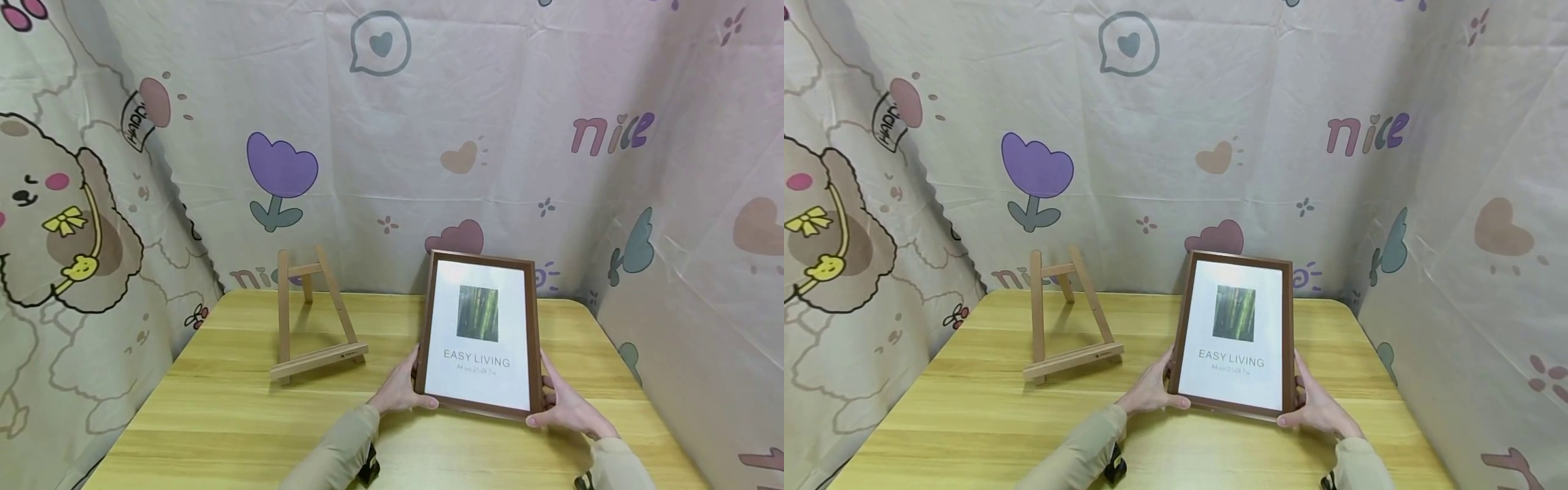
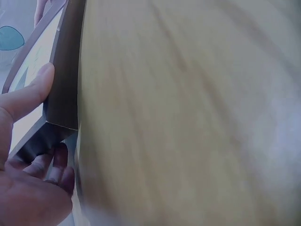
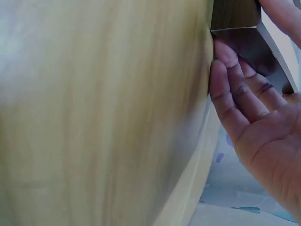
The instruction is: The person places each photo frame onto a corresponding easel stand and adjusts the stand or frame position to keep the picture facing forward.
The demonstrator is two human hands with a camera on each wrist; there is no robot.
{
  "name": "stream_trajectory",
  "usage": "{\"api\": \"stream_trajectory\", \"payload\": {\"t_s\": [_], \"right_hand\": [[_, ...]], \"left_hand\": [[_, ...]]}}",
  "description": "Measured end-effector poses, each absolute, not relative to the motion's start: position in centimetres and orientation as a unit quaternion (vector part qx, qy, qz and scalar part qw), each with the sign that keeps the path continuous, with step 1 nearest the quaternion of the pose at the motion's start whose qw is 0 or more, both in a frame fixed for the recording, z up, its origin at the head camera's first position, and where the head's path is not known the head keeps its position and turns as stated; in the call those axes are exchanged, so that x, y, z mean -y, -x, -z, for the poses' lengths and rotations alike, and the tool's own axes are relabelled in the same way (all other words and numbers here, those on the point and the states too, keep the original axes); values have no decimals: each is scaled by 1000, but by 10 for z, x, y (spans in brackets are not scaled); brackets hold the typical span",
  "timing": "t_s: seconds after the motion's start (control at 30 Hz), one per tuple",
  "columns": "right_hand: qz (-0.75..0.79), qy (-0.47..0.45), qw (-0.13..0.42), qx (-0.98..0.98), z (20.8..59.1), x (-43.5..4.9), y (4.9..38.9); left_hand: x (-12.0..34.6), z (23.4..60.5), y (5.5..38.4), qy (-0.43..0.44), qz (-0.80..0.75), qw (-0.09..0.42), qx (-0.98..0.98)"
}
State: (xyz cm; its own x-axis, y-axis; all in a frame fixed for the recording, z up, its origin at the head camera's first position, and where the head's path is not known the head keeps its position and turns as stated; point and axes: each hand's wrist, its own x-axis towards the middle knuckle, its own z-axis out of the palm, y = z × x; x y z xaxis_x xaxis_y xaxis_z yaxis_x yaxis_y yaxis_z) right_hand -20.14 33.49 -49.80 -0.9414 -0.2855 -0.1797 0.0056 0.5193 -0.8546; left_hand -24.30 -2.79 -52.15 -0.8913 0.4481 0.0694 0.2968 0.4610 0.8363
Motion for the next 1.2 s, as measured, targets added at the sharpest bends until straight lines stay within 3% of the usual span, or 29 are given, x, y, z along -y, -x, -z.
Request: {"api": "stream_trajectory", "payload": {"t_s": [0.43,0.93,1.2], "right_hand": [[467,91,114,-872,503,-336,203],[465,81,99,-876,500,-331,205],[463,90,56,-880,502,-328,206]], "left_hand": [[22,527,245,-233,-503,44,-831],[25,526,245,-218,-516,41,-827],[25,525,248,-235,-523,19,-819]]}}
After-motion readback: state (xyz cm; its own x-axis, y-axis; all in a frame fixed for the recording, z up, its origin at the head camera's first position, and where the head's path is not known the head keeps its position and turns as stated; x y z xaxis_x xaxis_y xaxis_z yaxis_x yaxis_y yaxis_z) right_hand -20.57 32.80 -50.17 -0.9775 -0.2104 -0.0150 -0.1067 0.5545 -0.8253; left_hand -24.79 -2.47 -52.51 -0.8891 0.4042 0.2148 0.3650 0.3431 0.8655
